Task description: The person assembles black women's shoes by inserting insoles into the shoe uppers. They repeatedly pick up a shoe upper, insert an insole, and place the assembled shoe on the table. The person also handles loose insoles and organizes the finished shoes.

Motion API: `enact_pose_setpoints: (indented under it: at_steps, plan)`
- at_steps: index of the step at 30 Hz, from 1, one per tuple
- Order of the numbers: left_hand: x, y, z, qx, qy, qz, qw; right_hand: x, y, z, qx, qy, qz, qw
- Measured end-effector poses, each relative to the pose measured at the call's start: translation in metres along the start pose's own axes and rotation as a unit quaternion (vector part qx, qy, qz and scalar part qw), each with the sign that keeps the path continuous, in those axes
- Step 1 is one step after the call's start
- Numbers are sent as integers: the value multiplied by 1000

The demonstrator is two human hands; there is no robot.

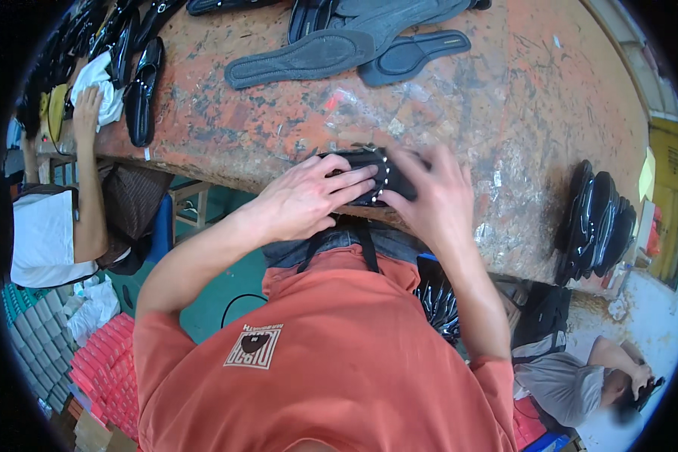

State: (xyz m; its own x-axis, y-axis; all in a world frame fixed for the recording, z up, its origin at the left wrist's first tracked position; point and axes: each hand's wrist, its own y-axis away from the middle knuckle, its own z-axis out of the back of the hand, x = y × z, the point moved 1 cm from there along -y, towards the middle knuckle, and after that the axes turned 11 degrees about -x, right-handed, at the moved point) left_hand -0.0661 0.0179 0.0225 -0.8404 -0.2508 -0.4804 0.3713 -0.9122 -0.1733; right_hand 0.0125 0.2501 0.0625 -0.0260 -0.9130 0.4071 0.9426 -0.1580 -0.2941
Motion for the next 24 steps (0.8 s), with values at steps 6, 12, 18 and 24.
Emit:
enact_pose_setpoints:
  at_steps: [6, 12, 18, 24]
  plan:
    - [-7, -9, -20, 11, -56, 25, 998, -19, 60, -21, -47, -151, -68, 985]
    - [1, -15, -13, 13, 12, 22, 1000, 20, 32, -25, 52, 97, -15, 994]
    - [7, -7, -7, -24, 44, -31, 998, 17, 28, -36, 33, 98, 54, 993]
    - [13, -3, 3, 25, 15, -70, 997, -15, 0, -7, 110, -135, 158, 972]
